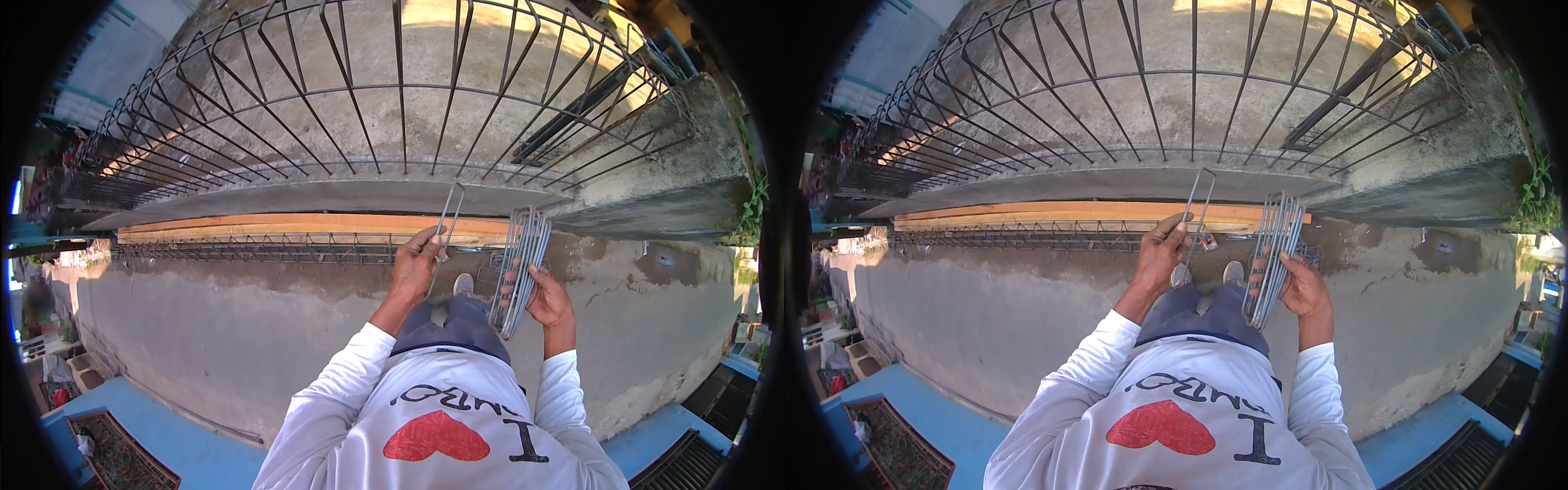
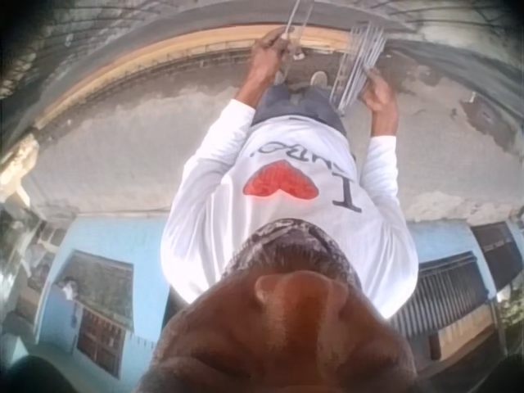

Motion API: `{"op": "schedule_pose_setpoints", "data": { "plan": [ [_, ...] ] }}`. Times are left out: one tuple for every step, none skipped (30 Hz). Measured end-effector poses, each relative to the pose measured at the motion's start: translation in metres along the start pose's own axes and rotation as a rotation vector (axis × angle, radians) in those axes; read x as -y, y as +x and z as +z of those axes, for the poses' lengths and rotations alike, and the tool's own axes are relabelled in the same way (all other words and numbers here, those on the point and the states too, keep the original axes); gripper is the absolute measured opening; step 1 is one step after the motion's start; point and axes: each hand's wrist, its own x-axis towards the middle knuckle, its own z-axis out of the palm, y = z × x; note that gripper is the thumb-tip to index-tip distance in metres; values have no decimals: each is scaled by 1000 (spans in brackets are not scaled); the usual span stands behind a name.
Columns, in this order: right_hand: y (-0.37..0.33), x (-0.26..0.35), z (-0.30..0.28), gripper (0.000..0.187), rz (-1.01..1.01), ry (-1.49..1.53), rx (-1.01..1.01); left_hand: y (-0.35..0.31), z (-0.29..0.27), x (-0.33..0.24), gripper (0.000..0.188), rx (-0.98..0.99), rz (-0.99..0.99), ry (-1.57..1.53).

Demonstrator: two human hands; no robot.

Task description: The person picks up a bundle of metal stirrups from the ground and walks along a narrow street. They separate the stirrups into smaller groups and carry them to a different location, placing them on the ground near a wall.

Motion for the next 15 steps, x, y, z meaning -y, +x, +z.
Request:
{"op": "schedule_pose_setpoints", "data": {
  "plan": [
    [-2,1,-3,37,8,-5,-7,0,2,0,28,24,-1,14],
    [-4,3,-7,37,16,-11,-13,1,3,0,28,47,-2,28],
    [-6,5,-11,37,24,-17,-20,2,5,-1,28,70,-3,42],
    [-8,6,-15,37,25,-20,-26,1,9,-1,28,69,-11,32],
    [-10,8,-19,36,25,-23,-33,1,15,-3,28,69,-19,21],
    [-12,10,-23,36,26,-26,-40,1,21,-2,28,69,-27,11],
    [-14,12,-27,35,29,-25,-38,1,27,-1,28,70,-9,13],
    [-17,14,-31,34,31,-23,-37,2,33,1,28,72,8,16],
    [-20,16,-35,34,33,-20,-36,2,39,3,29,74,26,19],
    [-24,19,-38,34,36,-29,-46,1,46,4,29,94,60,79],
    [-28,21,-39,33,40,-37,-57,1,53,5,28,114,94,138],
    [-32,24,-43,33,44,-46,-67,0,60,6,28,135,128,197],
    [-37,26,-49,33,43,-49,-75,-2,66,3,27,189,204,344],
    [-42,28,-57,32,38,-51,-82,-3,71,-5,26,248,284,492],
    [-47,31,-64,31,32,-54,-89,-5,75,-14,24,305,365,640]
  ]
}}
